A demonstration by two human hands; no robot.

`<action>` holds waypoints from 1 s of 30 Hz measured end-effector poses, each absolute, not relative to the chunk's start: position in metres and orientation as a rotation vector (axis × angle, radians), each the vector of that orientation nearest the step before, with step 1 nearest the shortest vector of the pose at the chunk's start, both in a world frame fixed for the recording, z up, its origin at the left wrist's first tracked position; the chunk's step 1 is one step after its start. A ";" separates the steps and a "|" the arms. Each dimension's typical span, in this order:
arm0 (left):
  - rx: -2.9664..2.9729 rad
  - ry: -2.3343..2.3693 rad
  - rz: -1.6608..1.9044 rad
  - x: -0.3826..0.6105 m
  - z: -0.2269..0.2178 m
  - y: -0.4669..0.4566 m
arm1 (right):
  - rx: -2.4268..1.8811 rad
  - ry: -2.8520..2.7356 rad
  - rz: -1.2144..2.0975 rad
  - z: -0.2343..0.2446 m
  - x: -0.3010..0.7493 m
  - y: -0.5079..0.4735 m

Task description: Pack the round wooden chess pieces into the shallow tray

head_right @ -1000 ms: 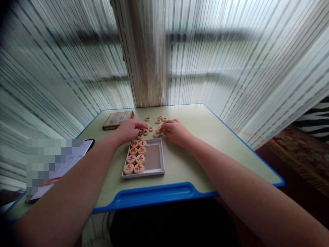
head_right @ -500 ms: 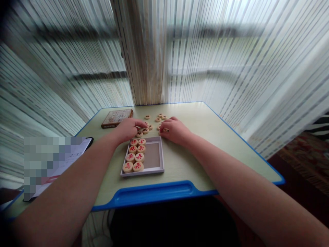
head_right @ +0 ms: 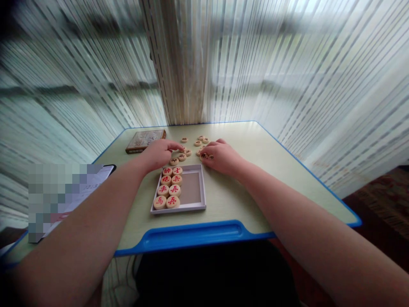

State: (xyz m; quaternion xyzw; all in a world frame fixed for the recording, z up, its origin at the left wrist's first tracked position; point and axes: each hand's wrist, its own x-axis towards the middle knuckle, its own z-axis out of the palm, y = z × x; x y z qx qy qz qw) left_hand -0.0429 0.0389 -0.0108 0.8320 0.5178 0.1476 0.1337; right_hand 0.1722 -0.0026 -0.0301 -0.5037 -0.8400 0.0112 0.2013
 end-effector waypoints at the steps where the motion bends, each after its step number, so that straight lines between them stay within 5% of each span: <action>1: 2.411 1.503 0.415 -0.043 -0.010 0.038 | -1.401 -2.351 0.032 -0.030 0.172 -0.002; 30: 2.461 1.386 0.485 -0.045 -0.021 0.047 | -1.699 -2.208 0.013 -0.028 0.176 0.005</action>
